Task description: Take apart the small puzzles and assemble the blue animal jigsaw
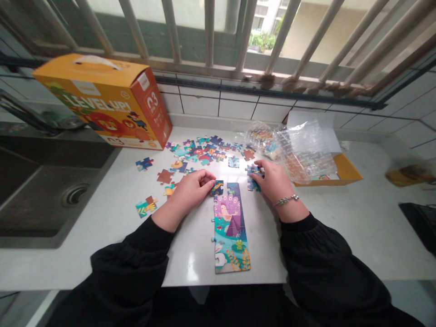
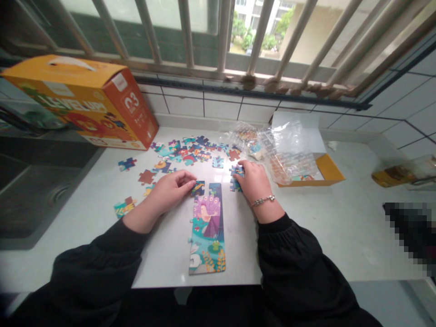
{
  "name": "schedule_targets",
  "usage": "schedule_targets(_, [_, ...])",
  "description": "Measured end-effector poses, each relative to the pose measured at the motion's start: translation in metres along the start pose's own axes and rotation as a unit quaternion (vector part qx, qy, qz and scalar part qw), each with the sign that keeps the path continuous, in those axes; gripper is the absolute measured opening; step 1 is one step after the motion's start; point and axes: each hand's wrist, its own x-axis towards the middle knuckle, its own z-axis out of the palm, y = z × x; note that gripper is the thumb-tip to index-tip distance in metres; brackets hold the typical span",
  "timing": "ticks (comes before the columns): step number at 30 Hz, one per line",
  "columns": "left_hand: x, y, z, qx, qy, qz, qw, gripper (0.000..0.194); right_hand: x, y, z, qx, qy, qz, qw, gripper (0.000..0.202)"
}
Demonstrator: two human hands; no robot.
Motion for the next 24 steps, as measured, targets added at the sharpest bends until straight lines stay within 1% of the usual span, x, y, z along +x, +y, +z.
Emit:
schedule_targets(3, [0.001,-0.001,0.0,0.004,0.001,-0.001,1.0,0.008,0.0,0.0,0.0,0.024,0.012,0.004,1.0,0.036])
schedule_targets(6, [0.001,-0.002,0.0,0.006,0.0,-0.001,1.0,0.01,0.0,-0.006,-0.002,0.077,0.024,0.005,0.997,0.037])
schedule_targets(10, [0.001,-0.001,0.0,0.003,-0.002,0.002,1.0,0.01,0.0,-0.018,-0.009,0.15,0.022,-0.013,0.988,0.023])
schedule_targets(12, [0.001,-0.001,0.0,0.005,-0.001,0.0,1.0,0.011,0.0,-0.023,-0.011,0.185,0.027,-0.014,0.982,0.021])
schedule_targets(14, [0.001,-0.002,0.0,0.007,0.003,-0.001,1.0,0.013,-0.003,-0.028,-0.009,0.25,0.01,-0.009,0.968,0.024])
schedule_targets(16, [0.0,-0.004,-0.001,0.006,0.007,-0.001,1.0,0.017,-0.006,-0.033,-0.004,0.331,-0.036,-0.008,0.943,0.03])
schedule_targets(18, [0.0,-0.007,-0.002,-0.004,-0.003,-0.004,1.0,0.019,-0.01,-0.04,0.003,0.382,-0.078,-0.018,0.921,0.031])
schedule_targets(20, [0.0,-0.01,-0.003,-0.018,-0.018,-0.009,1.0,0.02,-0.014,-0.049,0.009,0.381,-0.097,-0.037,0.919,0.027])
schedule_targets(22, [0.001,-0.014,-0.005,-0.028,-0.028,-0.011,0.999,0.019,-0.017,-0.059,0.012,0.345,-0.097,-0.062,0.932,0.021])
schedule_targets(24, [0.001,-0.018,-0.007,-0.027,-0.025,-0.013,0.999,0.02,-0.019,-0.066,0.013,0.3,-0.091,-0.089,0.945,0.018])
